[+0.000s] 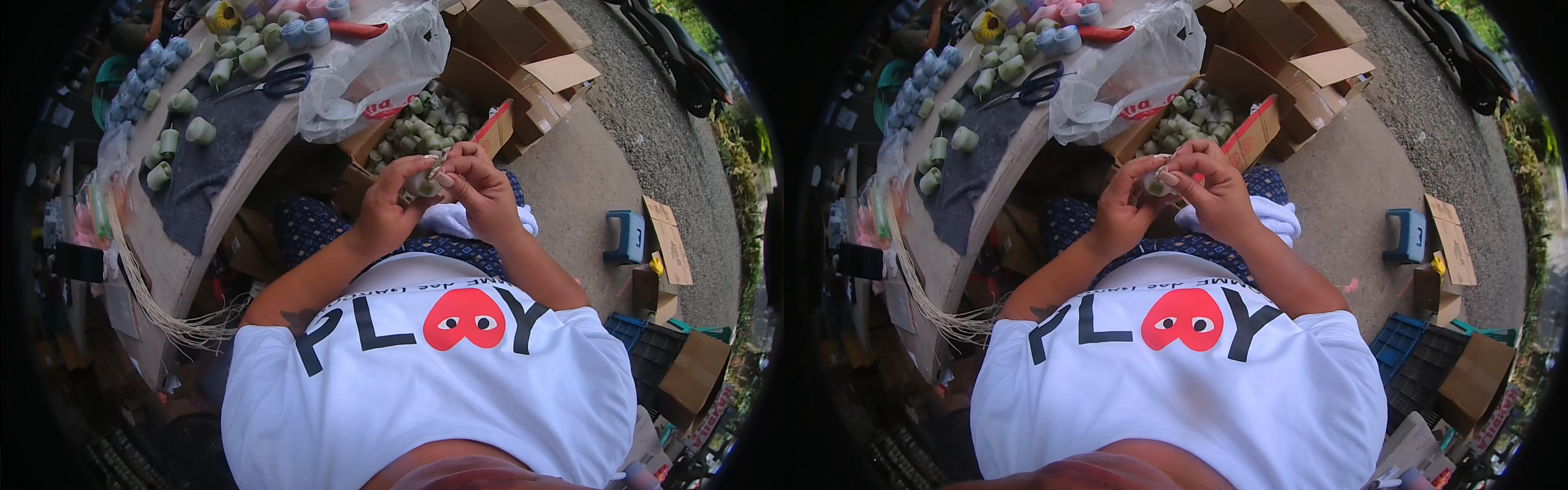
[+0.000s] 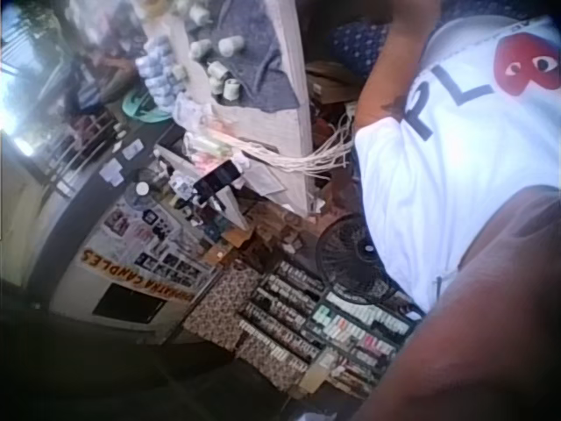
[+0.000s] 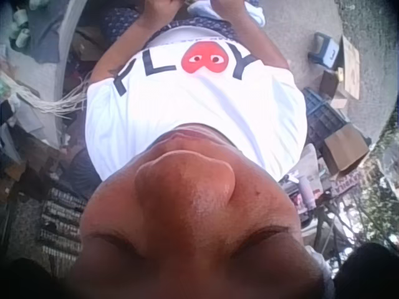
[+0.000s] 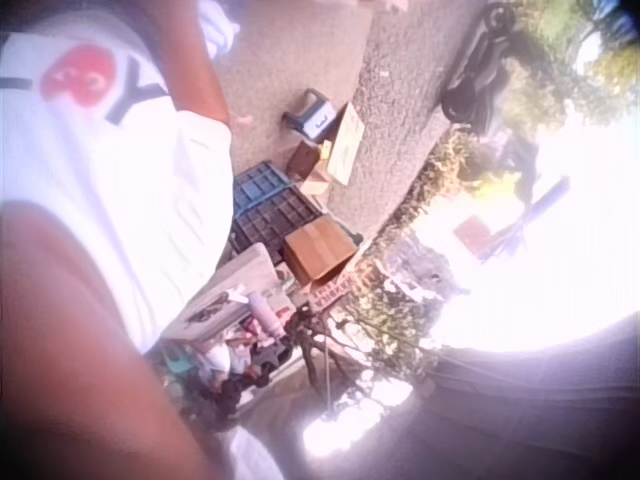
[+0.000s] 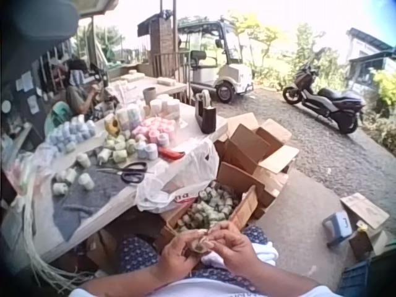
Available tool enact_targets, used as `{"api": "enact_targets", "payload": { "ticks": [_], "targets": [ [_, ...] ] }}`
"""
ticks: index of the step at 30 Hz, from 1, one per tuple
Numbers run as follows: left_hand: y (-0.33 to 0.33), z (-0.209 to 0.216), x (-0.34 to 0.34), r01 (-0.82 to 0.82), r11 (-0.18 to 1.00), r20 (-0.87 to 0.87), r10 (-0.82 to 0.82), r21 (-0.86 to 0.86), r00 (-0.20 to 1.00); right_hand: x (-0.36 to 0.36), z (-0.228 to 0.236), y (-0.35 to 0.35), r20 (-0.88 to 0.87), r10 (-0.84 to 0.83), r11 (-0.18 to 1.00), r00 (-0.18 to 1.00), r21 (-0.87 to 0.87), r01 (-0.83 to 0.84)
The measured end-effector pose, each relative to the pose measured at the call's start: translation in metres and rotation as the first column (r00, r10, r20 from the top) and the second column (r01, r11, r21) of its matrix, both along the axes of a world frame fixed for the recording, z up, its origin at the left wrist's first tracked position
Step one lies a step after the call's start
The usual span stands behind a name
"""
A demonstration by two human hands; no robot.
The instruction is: The person inserts wicks into small cylindrical green candles and ties the wicks with string. They use scissors to trim the wicks and place the finished candles into a cardboard box.
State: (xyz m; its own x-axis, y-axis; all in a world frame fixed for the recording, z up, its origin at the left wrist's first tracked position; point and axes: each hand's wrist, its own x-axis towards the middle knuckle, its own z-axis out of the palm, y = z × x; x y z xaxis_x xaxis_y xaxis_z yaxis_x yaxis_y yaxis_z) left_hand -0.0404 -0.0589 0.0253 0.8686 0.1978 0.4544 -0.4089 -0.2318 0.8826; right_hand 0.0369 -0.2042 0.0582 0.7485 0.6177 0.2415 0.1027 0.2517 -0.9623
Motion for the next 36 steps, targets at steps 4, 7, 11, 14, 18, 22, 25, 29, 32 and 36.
{"api": "enact_targets", "payload": {
  "ticks": [4,7,11,14,18,22,25,29,32,36],
  "targets": [
    [0.002,0.000,0.000,0.014,1.000,0.008,-0.014,0.002,1.000,0.005,0.004,-0.003,0.033,0.029,0.999,0.999,-0.016,-0.028],
    [0.002,0.003,0.000,0.011,1.000,0.030,-0.012,0.026,0.999,0.001,0.010,-0.003,-0.145,0.122,0.992,0.982,0.062,-0.114],
    [0.005,0.012,-0.001,-0.014,0.993,0.090,0.003,0.116,0.996,-0.002,0.015,-0.005,-0.281,0.222,0.974,0.934,0.103,-0.200],
    [0.009,0.022,-0.001,-0.059,0.976,0.150,0.027,0.211,0.988,-0.004,0.013,-0.008,-0.391,0.248,0.968,0.886,0.133,-0.213],
    [0.013,0.026,-0.002,-0.092,0.956,0.178,0.042,0.280,0.983,-0.006,0.012,-0.008,-0.441,0.280,0.958,0.853,0.181,-0.221],
    [0.015,0.031,-0.004,-0.099,0.942,0.186,0.041,0.319,0.982,0.002,0.007,-0.011,-0.453,0.350,0.937,0.820,0.177,-0.301],
    [0.018,0.034,-0.005,-0.078,0.938,0.186,0.015,0.339,0.982,0.002,0.017,-0.016,-0.457,0.382,0.921,0.803,0.115,-0.372],
    [0.018,0.035,-0.005,0.022,0.949,0.135,-0.067,0.315,0.989,0.002,0.017,-0.015,-0.394,0.309,0.951,0.865,0.102,-0.293],
    [0.015,0.035,-0.005,0.136,0.959,0.059,-0.155,0.248,0.986,0.005,0.016,-0.014,-0.385,0.285,0.958,0.878,0.129,-0.254],
    [0.016,0.033,-0.004,0.145,0.968,0.066,-0.161,0.205,0.985,0.006,0.023,-0.013,-0.380,0.251,0.968,0.891,0.125,-0.219]
  ]
}}
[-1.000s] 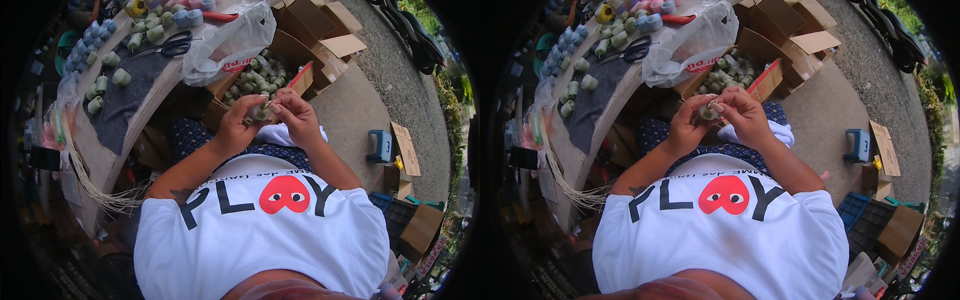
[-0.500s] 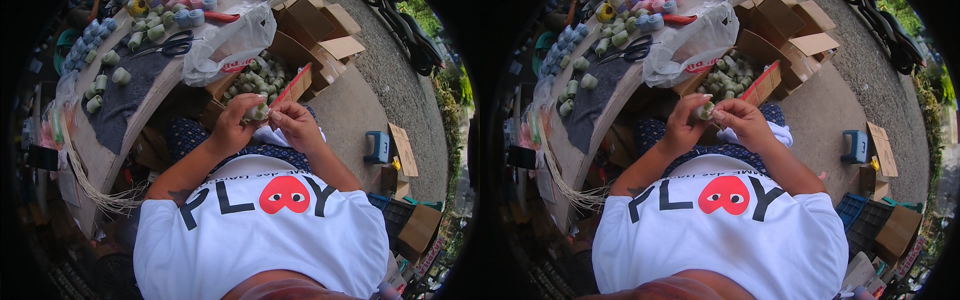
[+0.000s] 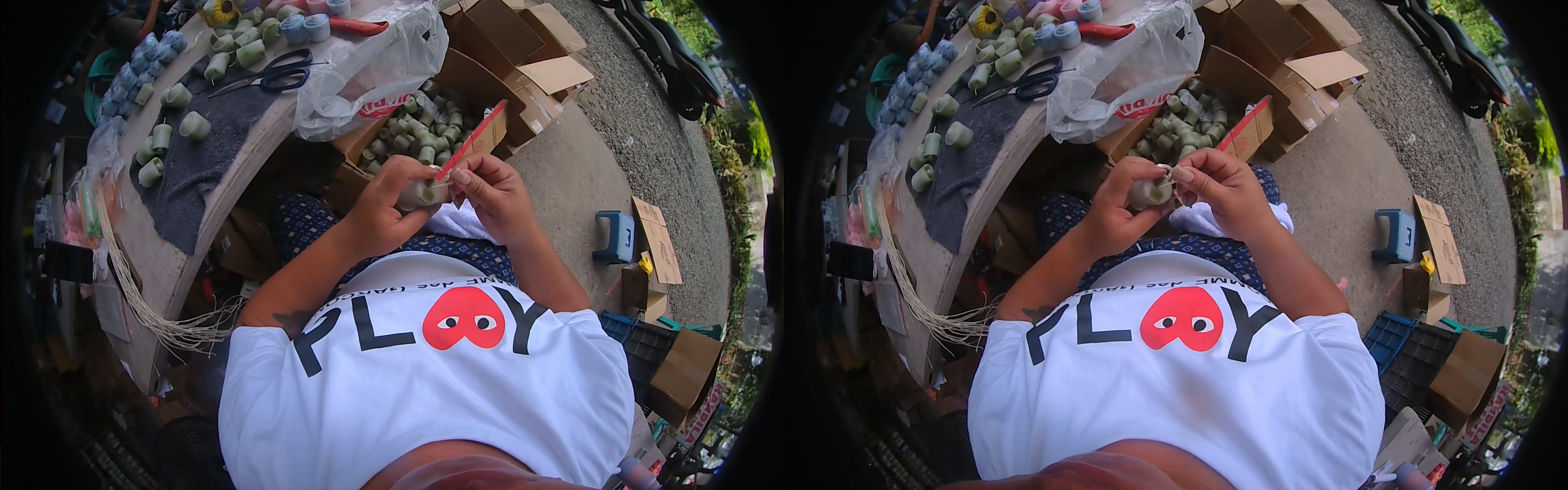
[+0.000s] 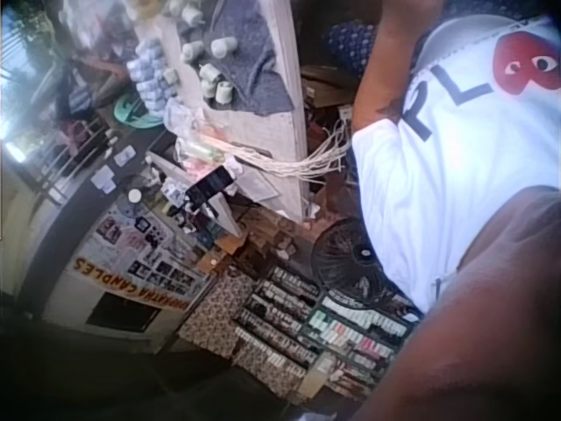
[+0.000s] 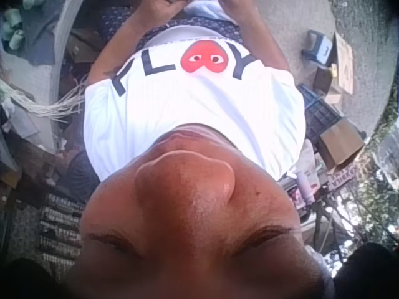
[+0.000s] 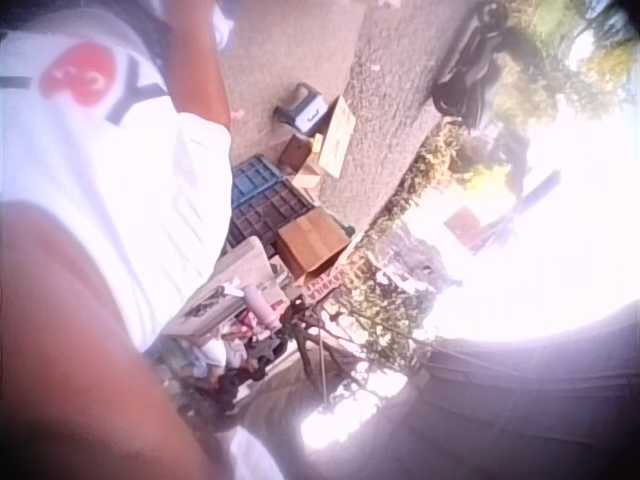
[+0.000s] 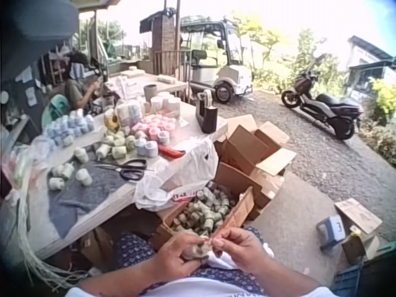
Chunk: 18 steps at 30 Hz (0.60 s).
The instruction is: The person inserts wicks into small cylindrical green candles and ties the wicks with string. They use scissors to trim the wicks and place the finished candles into a cardboard box.
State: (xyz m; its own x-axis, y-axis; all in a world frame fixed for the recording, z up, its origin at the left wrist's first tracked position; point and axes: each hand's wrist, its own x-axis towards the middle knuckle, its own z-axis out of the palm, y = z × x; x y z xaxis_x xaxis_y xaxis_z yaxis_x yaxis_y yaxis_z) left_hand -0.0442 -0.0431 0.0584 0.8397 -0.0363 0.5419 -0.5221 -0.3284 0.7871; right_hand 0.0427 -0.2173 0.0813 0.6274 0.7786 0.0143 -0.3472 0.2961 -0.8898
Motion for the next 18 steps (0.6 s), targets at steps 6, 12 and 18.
{"api": "enact_targets", "payload": {
  "ticks": [6,12,18],
  "targets": [
    [-0.001,-0.008,-0.002,-0.033,0.999,-0.020,0.033,-0.010,0.999,-0.007,0.002,0.005,-0.182,0.051,0.999,0.982,0.016,-0.049],
    [0.001,-0.007,-0.003,-0.046,0.997,0.013,0.045,0.061,0.999,-0.007,-0.005,0.000,-0.147,0.158,0.987,0.976,0.008,-0.159],
    [0.009,-0.008,-0.003,-0.098,0.985,0.050,0.092,0.140,0.994,-0.010,0.003,-0.003,0.319,0.031,0.962,0.947,-0.266,0.058]
  ]
}}
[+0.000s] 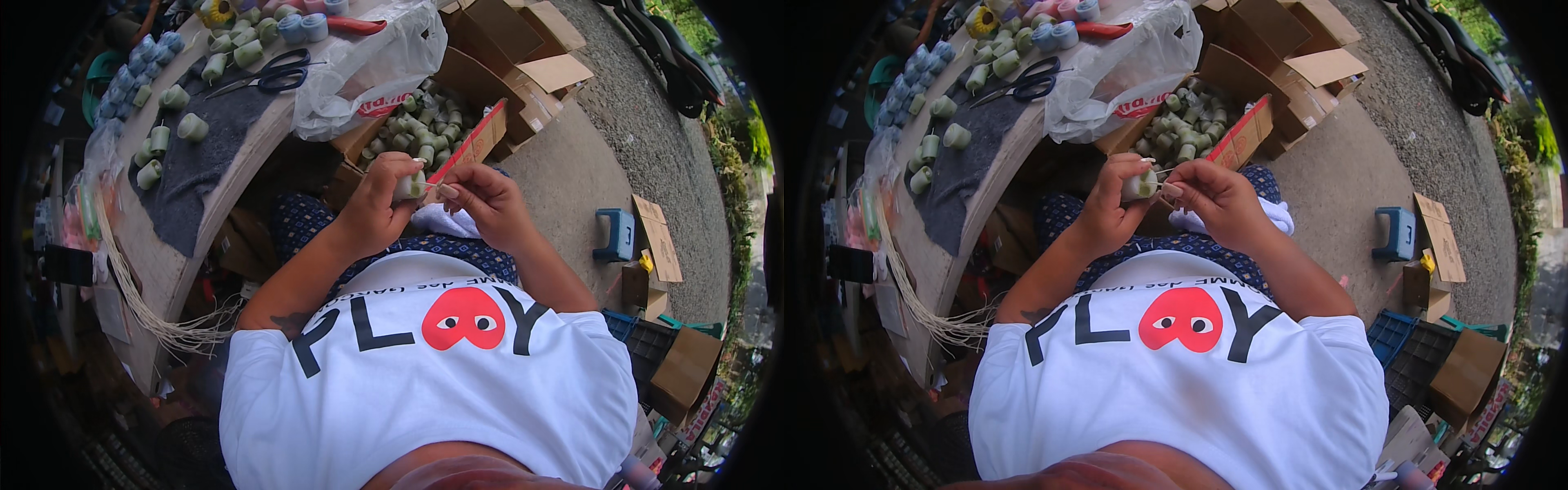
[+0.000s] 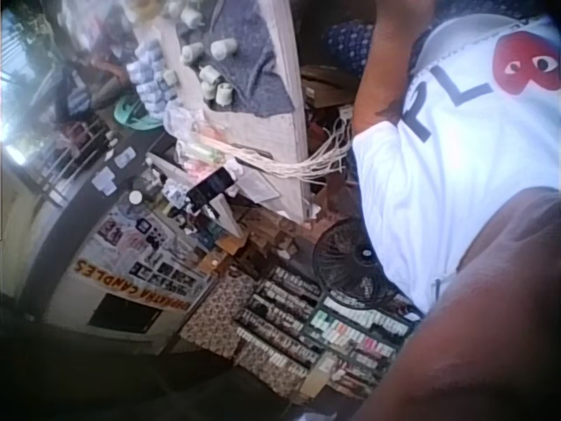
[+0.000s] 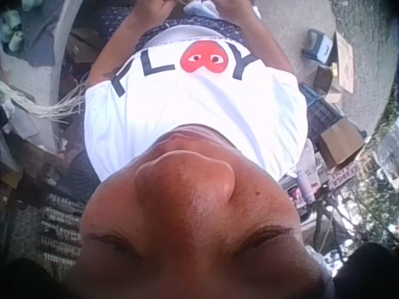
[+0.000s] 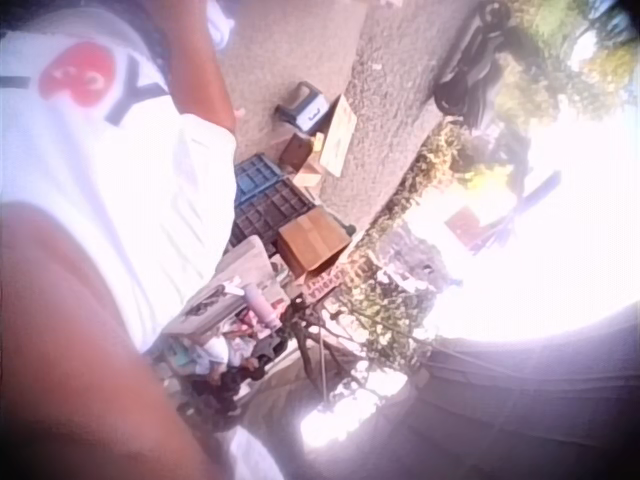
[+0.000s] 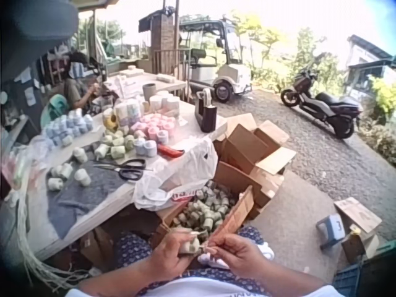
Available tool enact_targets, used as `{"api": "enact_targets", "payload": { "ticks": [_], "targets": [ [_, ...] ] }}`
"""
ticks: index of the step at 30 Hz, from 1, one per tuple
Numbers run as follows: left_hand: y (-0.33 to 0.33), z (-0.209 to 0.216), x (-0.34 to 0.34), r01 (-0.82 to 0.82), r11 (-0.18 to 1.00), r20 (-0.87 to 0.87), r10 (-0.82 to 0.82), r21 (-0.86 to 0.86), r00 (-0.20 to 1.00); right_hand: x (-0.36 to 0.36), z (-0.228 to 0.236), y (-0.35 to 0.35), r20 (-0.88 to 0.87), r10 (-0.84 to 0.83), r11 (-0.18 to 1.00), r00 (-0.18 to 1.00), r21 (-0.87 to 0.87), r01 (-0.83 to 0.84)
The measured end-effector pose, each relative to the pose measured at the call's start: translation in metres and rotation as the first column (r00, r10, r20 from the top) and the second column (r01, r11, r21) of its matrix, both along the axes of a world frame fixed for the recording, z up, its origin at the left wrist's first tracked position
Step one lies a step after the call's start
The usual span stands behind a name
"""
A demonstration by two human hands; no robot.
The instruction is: The person inserts wicks into small cylindrical green candles and ties the wicks with string. They use scissors to trim the wicks and place the finished candles into a cardboard box.
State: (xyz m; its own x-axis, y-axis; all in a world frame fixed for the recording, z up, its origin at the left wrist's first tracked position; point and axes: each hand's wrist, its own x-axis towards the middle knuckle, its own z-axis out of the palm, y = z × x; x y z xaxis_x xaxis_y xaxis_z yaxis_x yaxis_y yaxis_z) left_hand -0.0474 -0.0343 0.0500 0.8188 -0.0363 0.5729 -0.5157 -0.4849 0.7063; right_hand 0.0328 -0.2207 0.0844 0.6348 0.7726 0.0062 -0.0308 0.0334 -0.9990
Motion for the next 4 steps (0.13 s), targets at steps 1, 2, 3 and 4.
{"api": "enact_targets", "payload": {
  "ticks": [1,2,3,4],
  "targets": [
    [0.0000,0.0004,0.0001,0.001,1.000,-0.002,-0.001,0.008,1.000,-0.0001,0.0009,-0.0002,0.044,-0.011,1.000,0.999,-0.027,0.012],
    [0.0001,0.0014,0.0001,0.002,1.000,-0.004,-0.002,0.016,1.000,0.0000,0.0008,0.0002,0.057,-0.023,0.999,0.998,-0.028,0.025],
    [0.0001,0.0029,0.0001,0.003,1.000,-0.005,-0.003,0.024,1.000,0.0001,0.0006,0.0011,0.070,-0.035,0.999,0.997,-0.029,0.037],
    [0.0003,0.0028,0.0000,0.003,1.000,-0.005,-0.003,0.023,1.000,0.0001,0.0005,0.0019,0.083,-0.047,0.998,0.995,-0.030,0.050]
  ]
}}
